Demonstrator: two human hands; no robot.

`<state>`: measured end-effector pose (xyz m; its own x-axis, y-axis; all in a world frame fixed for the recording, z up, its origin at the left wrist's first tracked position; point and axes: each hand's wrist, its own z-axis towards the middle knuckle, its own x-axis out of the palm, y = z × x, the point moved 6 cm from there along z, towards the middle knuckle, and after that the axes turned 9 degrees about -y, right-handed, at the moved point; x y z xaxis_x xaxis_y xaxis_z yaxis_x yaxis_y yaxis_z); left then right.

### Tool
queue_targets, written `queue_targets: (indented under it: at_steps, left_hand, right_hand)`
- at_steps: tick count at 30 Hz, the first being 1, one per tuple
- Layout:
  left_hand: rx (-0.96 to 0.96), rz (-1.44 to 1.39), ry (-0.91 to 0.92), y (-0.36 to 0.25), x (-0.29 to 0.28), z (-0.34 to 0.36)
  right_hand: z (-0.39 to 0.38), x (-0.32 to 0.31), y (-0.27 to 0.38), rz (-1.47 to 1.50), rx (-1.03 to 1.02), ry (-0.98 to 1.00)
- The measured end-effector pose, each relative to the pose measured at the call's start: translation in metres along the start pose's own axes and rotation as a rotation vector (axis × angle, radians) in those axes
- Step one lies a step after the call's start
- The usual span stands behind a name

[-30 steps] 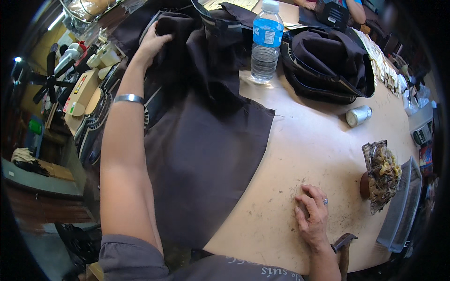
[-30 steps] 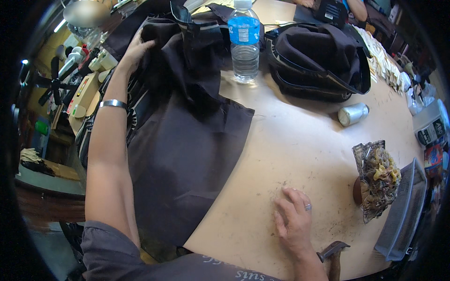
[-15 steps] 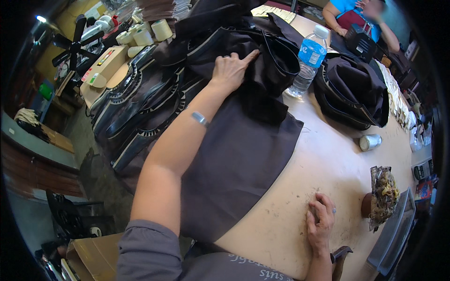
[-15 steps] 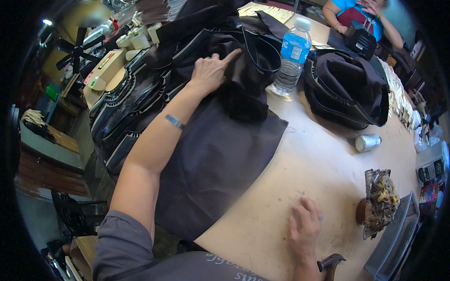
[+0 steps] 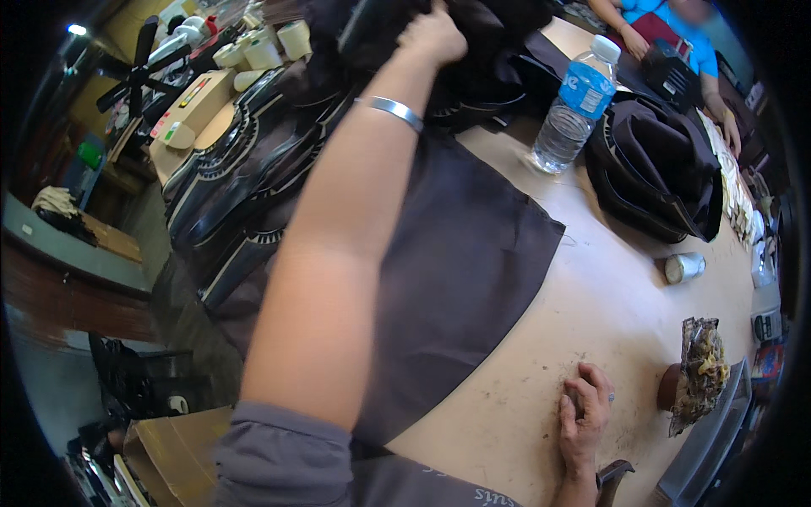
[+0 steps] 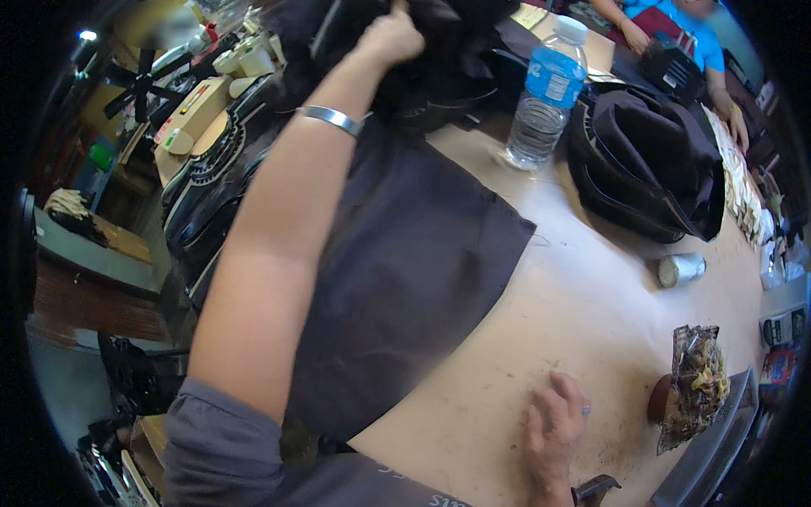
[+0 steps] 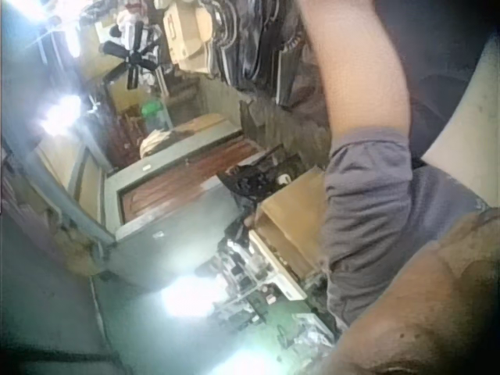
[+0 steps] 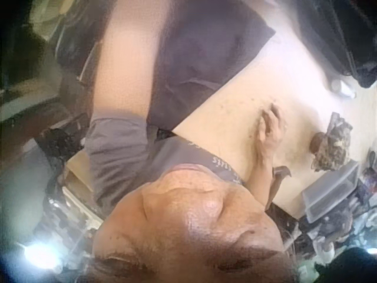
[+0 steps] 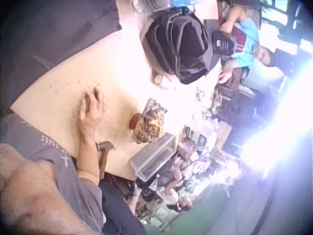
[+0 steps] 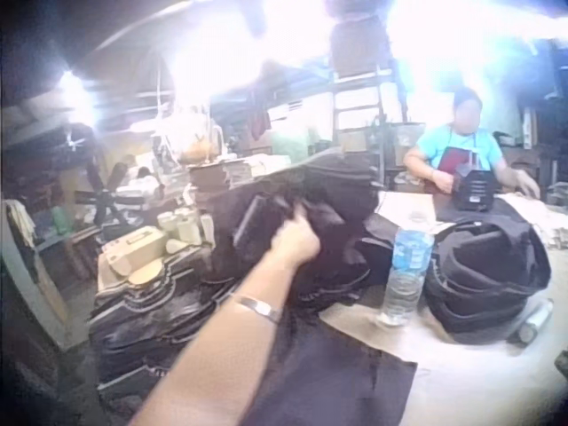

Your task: The person attaches metal buckles to a black leather bag using a hammer to secure the hardware. They repeatedly position the bag on the table, align the buckles, and strike them into place. The person also handles a brown fabric piece and a glue bottle during the process.

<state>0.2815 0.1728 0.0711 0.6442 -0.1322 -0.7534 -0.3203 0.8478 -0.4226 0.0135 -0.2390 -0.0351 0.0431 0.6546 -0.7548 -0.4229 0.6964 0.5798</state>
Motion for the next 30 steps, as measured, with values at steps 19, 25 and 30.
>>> queue_targets:
  at_steps: [19, 25, 30]
  left_hand:
    - [0.071, 0.125, 0.016, 0.115, -0.100, -0.202]
    - [0.357, 0.257, -0.504, 0.098, -0.112, -0.191]
    - [-0.068, -0.216, -0.003, 0.128, -0.115, -0.178]
  right_hand:
    - [-0.003, -0.002, 0.004, 0.095, -0.049, -0.060]
    - [-0.002, -0.006, 0.007, 0.073, -0.108, -0.077]
    - [-0.003, -0.002, 0.009, 0.151, -0.095, -0.074]
